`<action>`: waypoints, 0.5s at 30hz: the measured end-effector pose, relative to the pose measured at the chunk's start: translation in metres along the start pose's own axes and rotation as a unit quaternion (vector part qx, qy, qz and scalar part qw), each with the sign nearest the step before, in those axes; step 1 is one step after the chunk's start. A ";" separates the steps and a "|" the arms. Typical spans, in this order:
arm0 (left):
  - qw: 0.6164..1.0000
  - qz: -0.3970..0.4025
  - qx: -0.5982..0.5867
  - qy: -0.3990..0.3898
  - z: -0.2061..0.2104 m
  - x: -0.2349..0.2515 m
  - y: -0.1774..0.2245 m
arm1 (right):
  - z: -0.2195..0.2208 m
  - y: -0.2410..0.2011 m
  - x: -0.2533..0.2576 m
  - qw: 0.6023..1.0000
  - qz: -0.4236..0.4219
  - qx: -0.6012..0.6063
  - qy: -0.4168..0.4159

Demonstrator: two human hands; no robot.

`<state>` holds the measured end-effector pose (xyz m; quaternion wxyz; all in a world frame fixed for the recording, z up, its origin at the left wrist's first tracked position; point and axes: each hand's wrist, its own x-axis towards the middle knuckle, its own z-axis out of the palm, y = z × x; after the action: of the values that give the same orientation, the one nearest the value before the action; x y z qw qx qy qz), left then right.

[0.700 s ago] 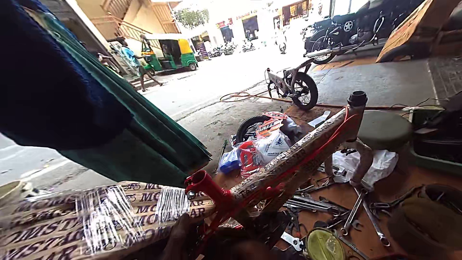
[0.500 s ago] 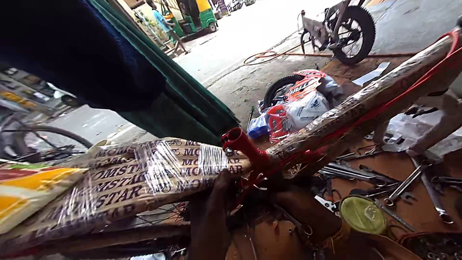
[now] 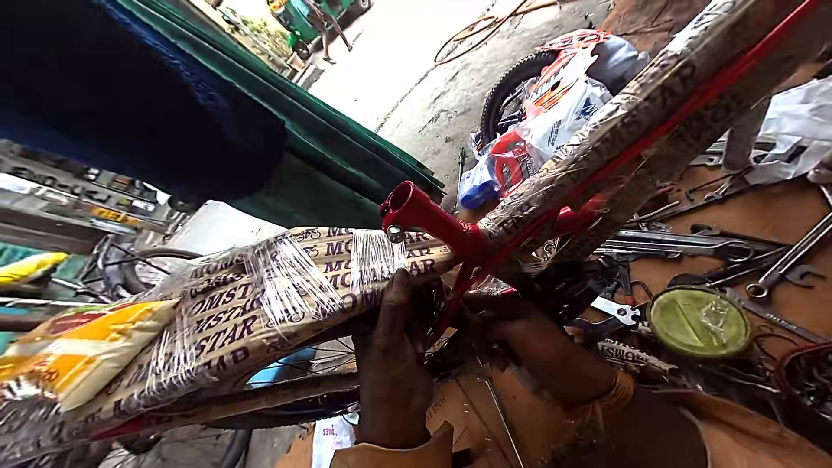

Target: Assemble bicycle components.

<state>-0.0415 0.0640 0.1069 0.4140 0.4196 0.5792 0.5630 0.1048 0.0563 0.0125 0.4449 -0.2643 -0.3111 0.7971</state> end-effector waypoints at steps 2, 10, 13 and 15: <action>1.000 0.001 -0.001 -0.002 -0.001 -0.001 0.000 | -0.022 -0.028 0.008 0.997 0.025 -0.043 -0.061; 1.000 0.004 -0.014 0.004 -0.001 -0.001 -0.001 | -0.009 0.001 -0.004 0.995 -0.050 -0.083 -0.011; 1.000 0.011 -0.013 -0.013 -0.002 -0.002 -0.001 | 0.014 0.037 -0.002 0.997 -0.065 -0.014 0.031; 0.999 0.018 -0.010 -0.030 -0.004 -0.001 -0.001 | 0.025 0.048 0.001 0.997 -0.066 0.024 0.036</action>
<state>-0.0453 0.0619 0.1056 0.4250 0.4423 0.5531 0.5638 0.0606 0.0312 -0.0065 0.5136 -0.2611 -0.2929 0.7631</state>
